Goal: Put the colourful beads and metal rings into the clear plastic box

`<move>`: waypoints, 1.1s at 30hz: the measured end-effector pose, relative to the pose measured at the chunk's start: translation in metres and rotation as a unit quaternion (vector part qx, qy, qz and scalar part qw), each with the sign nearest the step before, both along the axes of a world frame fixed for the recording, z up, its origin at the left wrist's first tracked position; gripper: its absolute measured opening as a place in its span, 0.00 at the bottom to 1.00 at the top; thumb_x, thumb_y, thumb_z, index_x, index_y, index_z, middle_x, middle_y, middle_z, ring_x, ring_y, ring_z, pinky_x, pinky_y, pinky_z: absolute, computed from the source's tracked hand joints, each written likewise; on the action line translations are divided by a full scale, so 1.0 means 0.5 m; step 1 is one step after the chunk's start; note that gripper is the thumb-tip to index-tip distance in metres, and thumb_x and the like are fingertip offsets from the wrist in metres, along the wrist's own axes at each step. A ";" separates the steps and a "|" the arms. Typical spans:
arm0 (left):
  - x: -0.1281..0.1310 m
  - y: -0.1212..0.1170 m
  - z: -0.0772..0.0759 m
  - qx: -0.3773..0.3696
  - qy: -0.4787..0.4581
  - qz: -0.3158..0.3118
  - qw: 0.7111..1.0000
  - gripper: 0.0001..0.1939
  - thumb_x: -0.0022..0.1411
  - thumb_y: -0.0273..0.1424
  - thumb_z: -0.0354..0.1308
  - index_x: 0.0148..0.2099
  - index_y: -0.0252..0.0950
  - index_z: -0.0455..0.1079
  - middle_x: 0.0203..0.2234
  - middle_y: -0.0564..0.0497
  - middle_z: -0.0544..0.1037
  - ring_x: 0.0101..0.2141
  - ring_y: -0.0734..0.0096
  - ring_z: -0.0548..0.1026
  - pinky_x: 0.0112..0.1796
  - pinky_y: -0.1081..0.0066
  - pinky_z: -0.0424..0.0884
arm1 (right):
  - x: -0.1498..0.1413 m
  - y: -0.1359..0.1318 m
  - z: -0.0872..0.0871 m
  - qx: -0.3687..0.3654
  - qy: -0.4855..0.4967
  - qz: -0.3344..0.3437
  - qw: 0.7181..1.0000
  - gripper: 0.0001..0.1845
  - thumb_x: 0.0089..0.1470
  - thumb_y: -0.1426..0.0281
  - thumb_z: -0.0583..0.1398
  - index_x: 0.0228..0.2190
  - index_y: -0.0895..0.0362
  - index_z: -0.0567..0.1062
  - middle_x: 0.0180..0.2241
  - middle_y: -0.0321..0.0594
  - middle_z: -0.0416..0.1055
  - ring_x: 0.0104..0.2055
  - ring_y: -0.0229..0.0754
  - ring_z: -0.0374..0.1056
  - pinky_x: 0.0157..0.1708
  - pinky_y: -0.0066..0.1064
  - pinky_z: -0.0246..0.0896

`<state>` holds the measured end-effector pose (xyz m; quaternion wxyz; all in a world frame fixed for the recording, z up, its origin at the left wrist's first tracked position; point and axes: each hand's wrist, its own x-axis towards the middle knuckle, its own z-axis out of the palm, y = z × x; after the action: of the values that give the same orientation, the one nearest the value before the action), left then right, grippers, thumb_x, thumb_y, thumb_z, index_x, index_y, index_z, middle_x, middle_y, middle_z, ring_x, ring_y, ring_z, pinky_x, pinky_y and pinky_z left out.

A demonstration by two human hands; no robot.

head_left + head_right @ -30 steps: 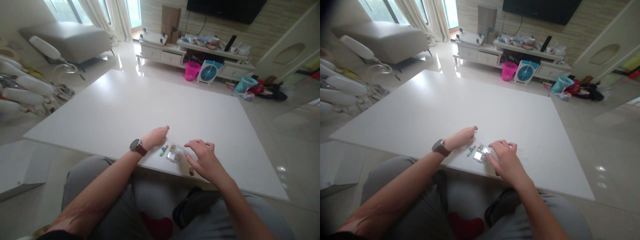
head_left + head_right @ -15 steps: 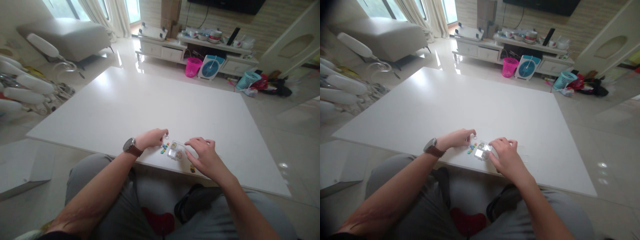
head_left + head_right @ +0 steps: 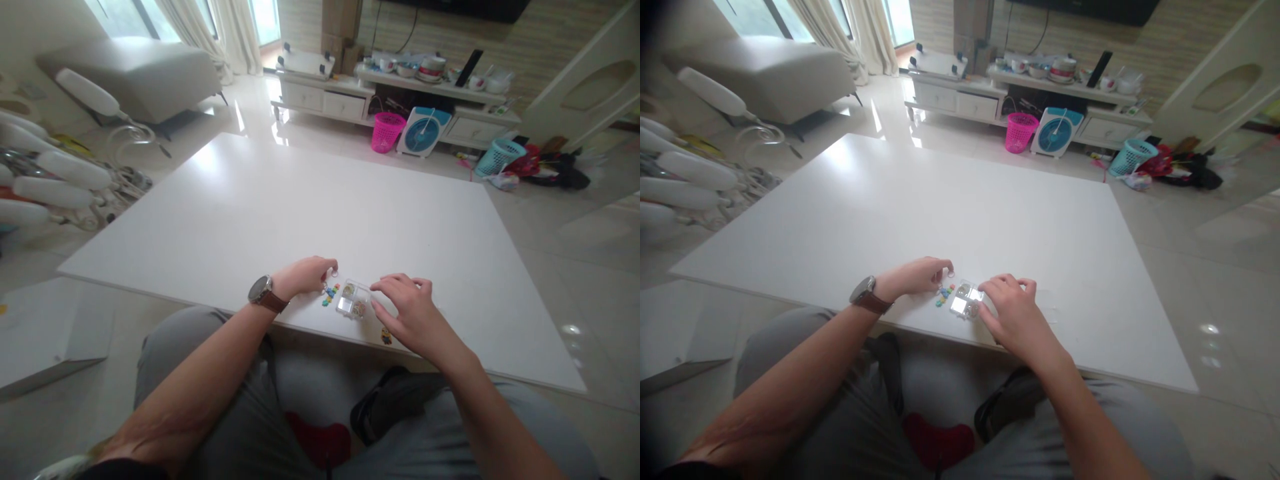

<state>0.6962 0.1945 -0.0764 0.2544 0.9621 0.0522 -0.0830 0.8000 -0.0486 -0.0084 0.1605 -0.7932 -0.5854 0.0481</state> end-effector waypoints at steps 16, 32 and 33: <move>-0.003 0.002 0.015 -0.002 0.039 0.015 0.999 0.25 0.52 0.21 0.60 0.53 0.40 0.70 0.31 0.53 0.79 0.33 0.68 0.75 0.33 0.72 0.66 | 0.003 -0.002 -0.006 0.002 0.000 0.005 1.000 0.08 0.62 0.68 0.58 0.43 0.52 0.73 0.44 0.41 0.77 0.52 0.48 0.67 0.48 0.43 0.45; -0.003 -0.004 0.016 0.029 0.043 0.026 0.998 0.24 0.54 0.20 0.56 0.54 0.41 0.69 0.33 0.51 0.79 0.35 0.66 0.75 0.35 0.71 0.66 | 0.004 -0.003 -0.008 -0.007 -0.005 0.010 1.000 0.09 0.63 0.66 0.56 0.43 0.52 0.74 0.45 0.44 0.78 0.52 0.50 0.67 0.48 0.44 0.45; -0.003 -0.005 0.020 0.032 0.047 0.026 0.998 0.25 0.54 0.20 0.57 0.54 0.40 0.69 0.33 0.51 0.79 0.35 0.66 0.75 0.35 0.71 0.66 | 0.004 -0.003 -0.009 -0.006 -0.004 0.011 1.000 0.09 0.63 0.66 0.56 0.43 0.52 0.73 0.45 0.43 0.77 0.52 0.50 0.67 0.48 0.44 0.45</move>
<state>0.6947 0.1919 -0.0662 0.2227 0.9632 0.0918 -0.1194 0.8021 -0.0502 -0.0127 0.1524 -0.7880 -0.5943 0.0501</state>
